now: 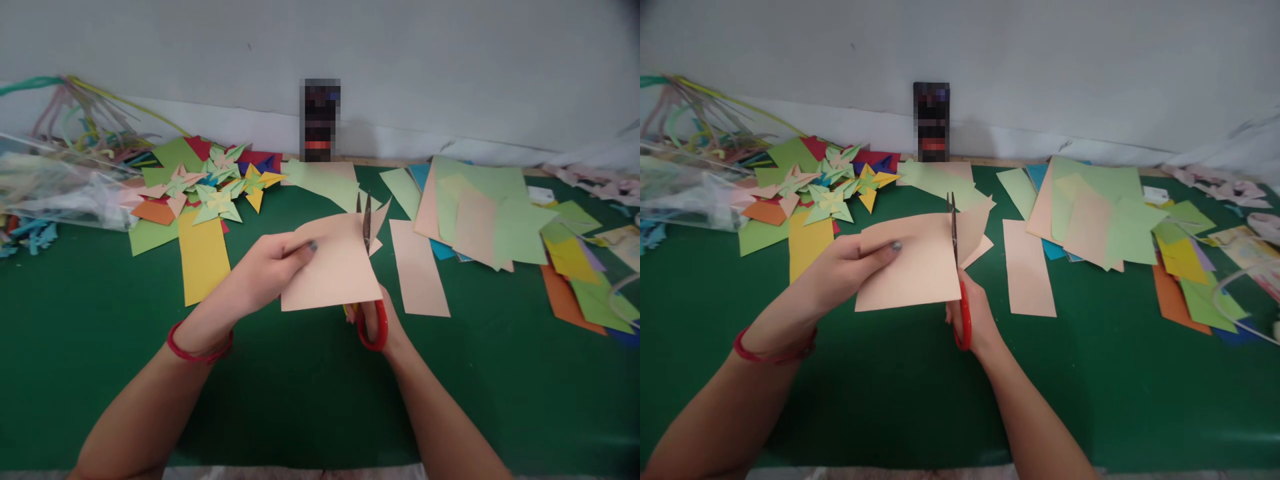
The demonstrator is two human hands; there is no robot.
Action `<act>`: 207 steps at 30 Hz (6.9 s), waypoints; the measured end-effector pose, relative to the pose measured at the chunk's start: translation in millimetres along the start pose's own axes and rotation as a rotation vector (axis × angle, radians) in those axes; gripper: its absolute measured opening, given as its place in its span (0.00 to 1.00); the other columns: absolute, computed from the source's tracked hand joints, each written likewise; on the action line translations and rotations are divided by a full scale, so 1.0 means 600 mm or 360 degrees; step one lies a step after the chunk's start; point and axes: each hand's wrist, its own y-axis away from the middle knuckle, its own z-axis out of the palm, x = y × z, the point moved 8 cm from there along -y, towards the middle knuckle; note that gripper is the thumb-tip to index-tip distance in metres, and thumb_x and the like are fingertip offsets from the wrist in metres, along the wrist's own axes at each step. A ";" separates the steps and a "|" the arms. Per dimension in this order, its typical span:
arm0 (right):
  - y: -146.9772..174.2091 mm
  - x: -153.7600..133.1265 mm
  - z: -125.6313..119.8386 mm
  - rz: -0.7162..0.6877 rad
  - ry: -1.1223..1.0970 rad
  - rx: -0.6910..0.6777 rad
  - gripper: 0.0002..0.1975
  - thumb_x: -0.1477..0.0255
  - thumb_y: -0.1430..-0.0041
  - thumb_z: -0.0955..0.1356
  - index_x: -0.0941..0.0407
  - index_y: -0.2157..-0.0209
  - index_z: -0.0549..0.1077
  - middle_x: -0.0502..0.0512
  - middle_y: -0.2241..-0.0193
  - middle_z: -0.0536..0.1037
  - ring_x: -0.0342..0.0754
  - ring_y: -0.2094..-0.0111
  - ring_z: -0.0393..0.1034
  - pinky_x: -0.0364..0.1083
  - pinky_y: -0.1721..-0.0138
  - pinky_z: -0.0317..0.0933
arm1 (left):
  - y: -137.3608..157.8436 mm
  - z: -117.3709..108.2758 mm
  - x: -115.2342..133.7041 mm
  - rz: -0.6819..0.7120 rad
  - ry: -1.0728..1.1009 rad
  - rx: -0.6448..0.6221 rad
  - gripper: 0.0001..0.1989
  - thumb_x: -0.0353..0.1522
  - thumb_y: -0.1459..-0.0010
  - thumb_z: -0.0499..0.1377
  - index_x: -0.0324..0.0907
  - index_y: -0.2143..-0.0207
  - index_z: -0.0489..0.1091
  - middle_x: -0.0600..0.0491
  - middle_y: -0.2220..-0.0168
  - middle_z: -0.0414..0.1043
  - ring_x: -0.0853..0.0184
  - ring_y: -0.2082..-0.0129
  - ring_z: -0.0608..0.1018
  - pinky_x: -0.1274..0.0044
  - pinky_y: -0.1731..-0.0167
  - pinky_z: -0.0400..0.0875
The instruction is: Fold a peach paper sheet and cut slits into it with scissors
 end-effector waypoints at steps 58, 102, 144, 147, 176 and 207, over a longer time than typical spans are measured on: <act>0.005 0.003 -0.013 0.0163 -0.0037 0.0176 0.10 0.67 0.43 0.63 0.57 0.75 0.69 0.49 0.88 0.70 0.46 0.87 0.67 0.43 0.86 0.62 | 0.009 0.017 0.011 0.0073 -0.0177 -0.0208 0.16 0.41 0.42 0.49 0.39 0.70 0.69 0.52 0.71 0.69 0.70 0.76 0.68 0.81 0.81 0.62; 0.008 -0.015 -0.014 0.0138 0.0068 0.0187 0.13 0.66 0.41 0.62 0.56 0.77 0.66 0.47 0.91 0.67 0.43 0.90 0.63 0.41 0.88 0.57 | 0.008 0.010 0.009 0.0049 -0.0197 -0.0193 0.16 0.41 0.42 0.50 0.39 0.69 0.70 0.53 0.73 0.69 0.70 0.76 0.68 0.82 0.81 0.62; 0.013 -0.015 -0.014 0.0183 -0.0006 0.0202 0.16 0.61 0.40 0.62 0.55 0.78 0.65 0.45 0.91 0.65 0.42 0.90 0.62 0.41 0.87 0.56 | 0.011 0.004 0.017 0.0007 -0.0179 -0.0203 0.14 0.39 0.43 0.50 0.39 0.71 0.69 0.54 0.73 0.67 0.72 0.77 0.67 0.83 0.81 0.60; 0.012 -0.017 -0.016 0.0208 0.0018 0.0211 0.16 0.62 0.41 0.62 0.55 0.79 0.64 0.45 0.91 0.64 0.41 0.91 0.61 0.40 0.89 0.54 | 0.011 0.003 0.017 0.0013 -0.0201 -0.0197 0.14 0.39 0.43 0.50 0.39 0.71 0.69 0.54 0.72 0.67 0.71 0.76 0.67 0.83 0.81 0.61; 0.014 -0.018 -0.016 0.0202 0.0102 0.0217 0.17 0.61 0.40 0.61 0.54 0.79 0.61 0.43 0.91 0.63 0.41 0.91 0.60 0.40 0.89 0.54 | 0.013 -0.007 0.012 -0.0046 -0.0112 -0.0146 0.15 0.40 0.44 0.51 0.39 0.68 0.71 0.52 0.72 0.70 0.69 0.77 0.69 0.82 0.82 0.62; -0.014 0.010 -0.157 0.0242 0.0311 0.0939 0.19 0.55 0.45 0.64 0.58 0.74 0.69 0.46 0.91 0.64 0.42 0.90 0.59 0.42 0.87 0.56 | -0.076 0.111 -0.111 -0.0148 0.0682 -0.0014 0.21 0.27 0.51 0.58 0.35 0.53 0.63 0.41 0.51 0.69 0.57 0.56 0.74 0.69 0.62 0.71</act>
